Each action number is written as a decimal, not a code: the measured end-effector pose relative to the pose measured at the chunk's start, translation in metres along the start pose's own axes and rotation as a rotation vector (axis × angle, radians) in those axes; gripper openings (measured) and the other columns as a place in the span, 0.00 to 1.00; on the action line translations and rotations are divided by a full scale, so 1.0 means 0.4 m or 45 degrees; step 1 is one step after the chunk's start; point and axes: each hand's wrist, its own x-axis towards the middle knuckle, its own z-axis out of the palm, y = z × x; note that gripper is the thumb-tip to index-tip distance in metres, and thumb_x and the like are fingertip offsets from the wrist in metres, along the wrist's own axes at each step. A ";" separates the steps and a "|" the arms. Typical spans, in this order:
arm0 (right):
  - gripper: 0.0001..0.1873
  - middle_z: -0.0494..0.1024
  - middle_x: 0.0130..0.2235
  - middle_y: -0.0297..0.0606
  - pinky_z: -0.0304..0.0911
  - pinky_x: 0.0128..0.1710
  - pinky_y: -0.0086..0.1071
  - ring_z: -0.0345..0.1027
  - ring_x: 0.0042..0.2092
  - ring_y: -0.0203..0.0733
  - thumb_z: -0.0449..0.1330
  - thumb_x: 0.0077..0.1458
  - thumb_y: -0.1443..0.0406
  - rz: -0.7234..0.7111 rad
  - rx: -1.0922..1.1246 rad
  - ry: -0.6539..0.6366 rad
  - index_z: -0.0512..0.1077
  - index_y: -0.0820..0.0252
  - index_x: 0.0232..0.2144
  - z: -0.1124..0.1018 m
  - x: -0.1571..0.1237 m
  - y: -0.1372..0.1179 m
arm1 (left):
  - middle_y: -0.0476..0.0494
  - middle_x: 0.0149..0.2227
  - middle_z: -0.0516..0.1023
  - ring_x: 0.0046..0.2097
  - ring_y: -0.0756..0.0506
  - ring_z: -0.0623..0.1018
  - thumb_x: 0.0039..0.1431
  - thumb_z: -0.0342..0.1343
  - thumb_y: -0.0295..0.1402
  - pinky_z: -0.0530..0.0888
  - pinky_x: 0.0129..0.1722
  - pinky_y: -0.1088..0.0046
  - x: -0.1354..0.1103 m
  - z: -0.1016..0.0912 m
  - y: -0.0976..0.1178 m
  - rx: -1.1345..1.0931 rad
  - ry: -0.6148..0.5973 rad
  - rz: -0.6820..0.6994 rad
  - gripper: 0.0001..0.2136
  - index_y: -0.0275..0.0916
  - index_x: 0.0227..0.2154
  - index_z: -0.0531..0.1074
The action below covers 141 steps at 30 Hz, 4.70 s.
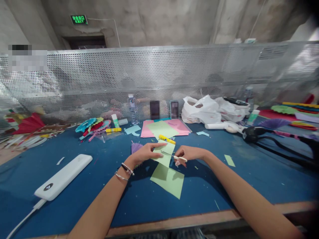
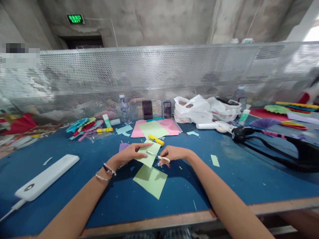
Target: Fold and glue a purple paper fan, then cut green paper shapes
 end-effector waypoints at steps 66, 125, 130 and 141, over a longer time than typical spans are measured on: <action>0.20 0.74 0.24 0.36 0.54 0.18 0.21 0.61 0.22 0.29 0.63 0.41 0.54 0.010 0.001 0.049 0.74 0.66 0.28 0.004 0.023 0.036 | 0.39 0.50 0.72 0.42 0.47 0.73 0.47 0.60 0.30 0.68 0.42 0.72 0.003 0.046 0.025 -0.201 -0.061 -0.046 0.28 0.39 0.54 0.64; 0.17 0.72 0.21 0.33 0.55 0.19 0.22 0.63 0.23 0.31 0.62 0.42 0.55 -0.030 0.015 0.066 0.71 0.66 0.26 0.020 0.024 0.016 | 0.41 0.49 0.72 0.43 0.47 0.73 0.47 0.61 0.32 0.68 0.44 0.70 0.014 0.044 -0.007 -0.183 -0.058 -0.016 0.26 0.41 0.52 0.66; 0.18 0.72 0.22 0.32 0.56 0.18 0.22 0.63 0.22 0.30 0.62 0.41 0.55 -0.026 0.011 0.084 0.71 0.65 0.29 0.021 0.031 0.023 | 0.41 0.48 0.73 0.42 0.47 0.73 0.46 0.61 0.32 0.68 0.43 0.70 0.014 0.039 -0.010 -0.181 -0.039 -0.039 0.28 0.41 0.53 0.65; 0.21 0.72 0.21 0.33 0.59 0.20 0.24 0.64 0.22 0.31 0.60 0.44 0.51 -0.065 -0.034 0.186 0.71 0.65 0.27 0.019 0.033 0.018 | 0.43 0.46 0.74 0.40 0.46 0.74 0.53 0.54 0.41 0.69 0.36 0.74 0.036 0.028 -0.022 -0.196 0.499 -0.027 0.19 0.41 0.47 0.70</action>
